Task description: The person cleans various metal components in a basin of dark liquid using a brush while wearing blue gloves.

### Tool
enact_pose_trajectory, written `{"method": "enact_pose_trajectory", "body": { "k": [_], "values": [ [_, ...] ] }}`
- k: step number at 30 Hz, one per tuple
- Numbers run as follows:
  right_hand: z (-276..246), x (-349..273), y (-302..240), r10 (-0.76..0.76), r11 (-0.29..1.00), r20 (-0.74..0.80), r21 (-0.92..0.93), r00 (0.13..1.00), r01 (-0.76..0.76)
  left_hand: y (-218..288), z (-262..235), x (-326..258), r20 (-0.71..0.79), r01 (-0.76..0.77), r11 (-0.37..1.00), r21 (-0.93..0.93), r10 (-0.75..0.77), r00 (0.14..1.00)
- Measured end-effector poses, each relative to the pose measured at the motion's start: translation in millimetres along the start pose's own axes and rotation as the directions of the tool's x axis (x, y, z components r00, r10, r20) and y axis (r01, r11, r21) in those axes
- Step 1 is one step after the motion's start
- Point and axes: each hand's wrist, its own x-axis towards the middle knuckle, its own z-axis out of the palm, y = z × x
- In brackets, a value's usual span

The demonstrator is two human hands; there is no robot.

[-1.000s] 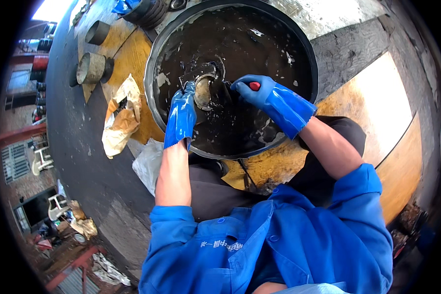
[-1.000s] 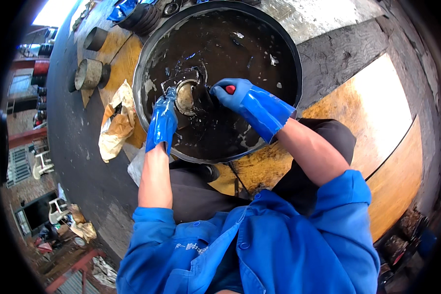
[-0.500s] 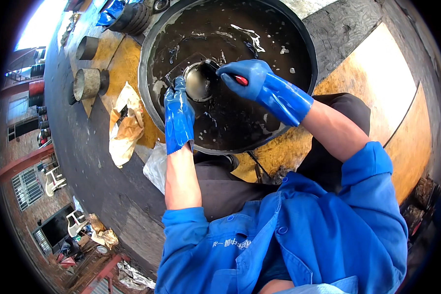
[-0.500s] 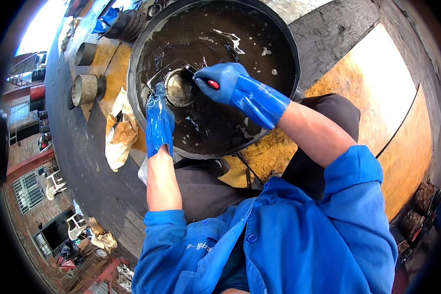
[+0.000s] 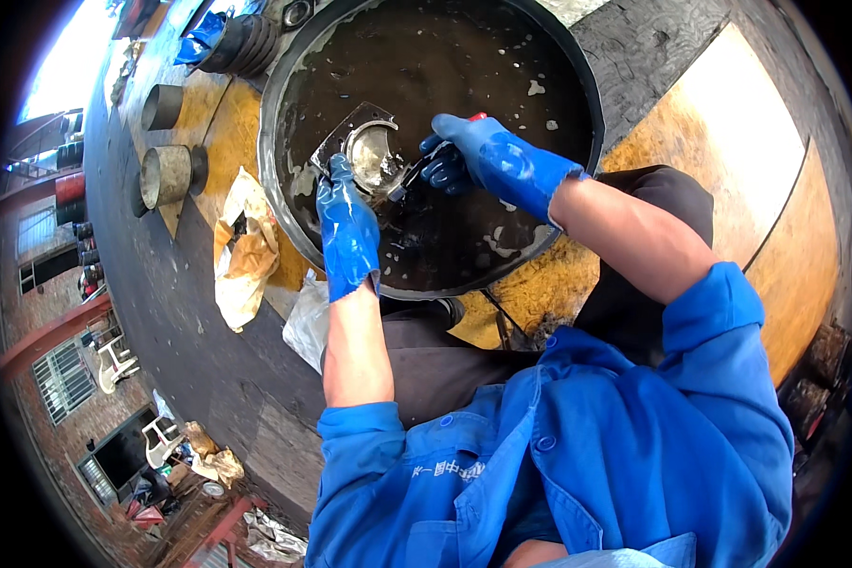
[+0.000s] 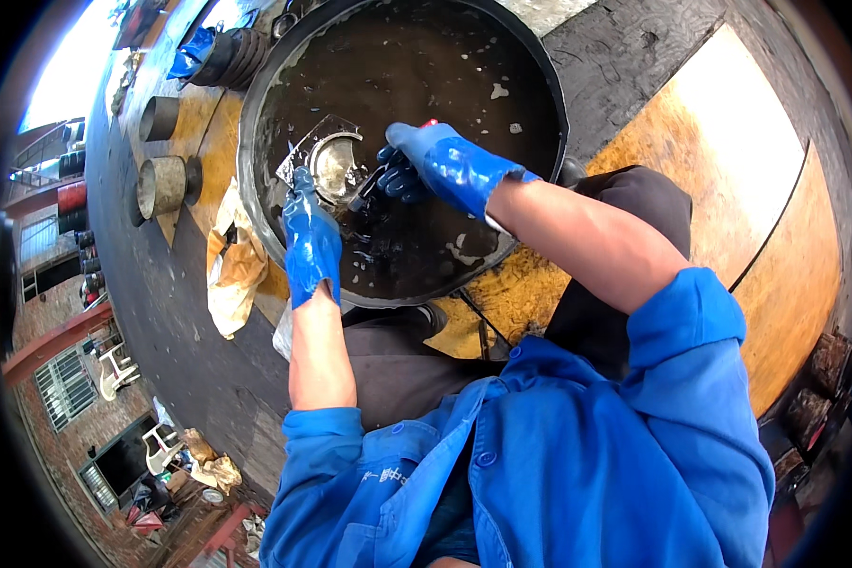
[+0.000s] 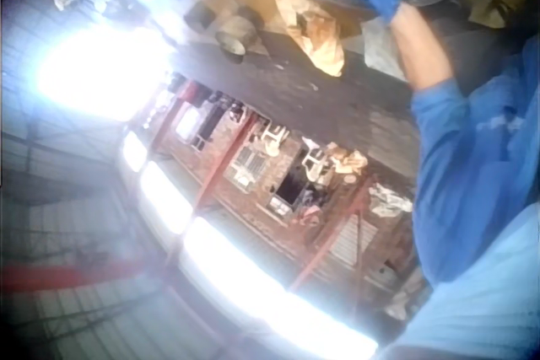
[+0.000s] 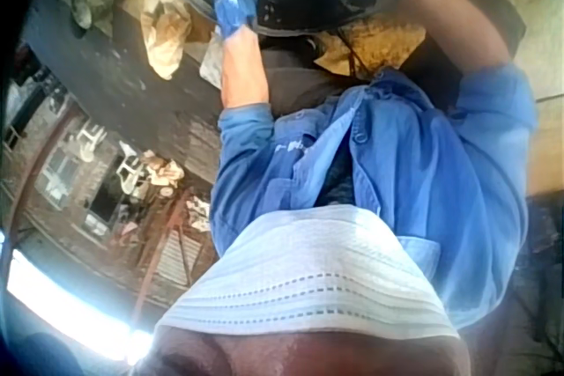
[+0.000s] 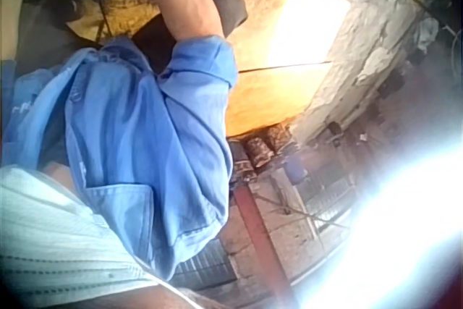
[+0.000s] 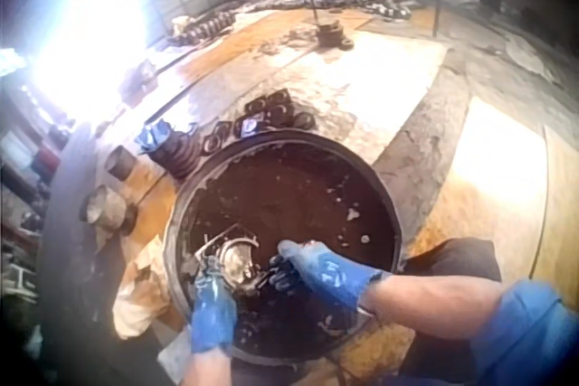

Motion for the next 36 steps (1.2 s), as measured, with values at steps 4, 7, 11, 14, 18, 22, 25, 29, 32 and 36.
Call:
{"method": "enact_pose_trajectory", "body": {
  "k": [4, 7, 11, 14, 18, 22, 25, 29, 32, 36],
  "values": [
    [-11.7, 11.0, -20.1, -0.048, 0.996, 0.01, 0.076, 0.999, 0.047, -49.4, -21.0, 23.9, 0.114, -0.343, 0.772, 0.535, 0.336, 0.935],
    [-21.3, 14.8, -30.6, -0.188, 0.981, -0.013, 0.051, 0.982, 0.188, -69.0, -36.0, 21.8, 0.579, -0.443, -0.376, 0.814, 0.464, 0.671],
    [-13.0, 21.4, -8.0, -0.331, 0.943, 0.083, 0.053, 0.94, 0.327, -38.0, -30.5, 9.9, 0.779, -0.447, -0.729, 0.518, 0.186, 0.599],
    [-0.8, 22.1, -2.6, -0.248, 0.967, 0.108, 0.083, 0.963, 0.24, -14.0, -36.5, -10.9, 0.794, -0.412, -0.759, 0.504, 0.219, 0.567],
    [-3.0, 23.3, -2.5, -0.209, 0.978, 0.182, 0.063, 0.961, 0.2, -12.0, -34.5, -6.8, 0.758, -0.452, -0.731, 0.511, 0.136, 0.639],
    [-7.7, 29.4, -3.8, -0.208, 0.975, 0.268, -0.018, 0.94, 0.221, -17.1, -30.2, 8.2, 0.574, -0.531, -0.219, 0.818, 0.288, 0.766],
    [-9.6, 24.6, -9.2, -0.209, 0.955, 0.326, -0.133, 0.922, 0.264, -6.5, -24.0, 12.7, 0.188, -0.263, 0.733, 0.627, 0.185, 0.965],
    [-13.8, 16.7, -17.5, -0.186, 0.868, 0.394, -0.364, 0.9, 0.338, 13.8, -21.5, 6.5, 0.063, 0.149, 0.986, 0.077, -0.154, 0.986],
    [-7.7, 6.0, -33.1, -0.166, 0.701, 0.448, -0.573, 0.878, 0.425, 15.6, -20.0, 6.5, 0.283, 0.326, 0.88, -0.345, -0.233, 0.93],
    [-10.4, 0.3, -39.3, -0.237, 0.471, 0.452, -0.721, 0.86, 0.508, 17.7, -17.8, -1.9, 0.283, 0.138, 0.978, -0.156, -0.089, 0.955]
  ]
}}
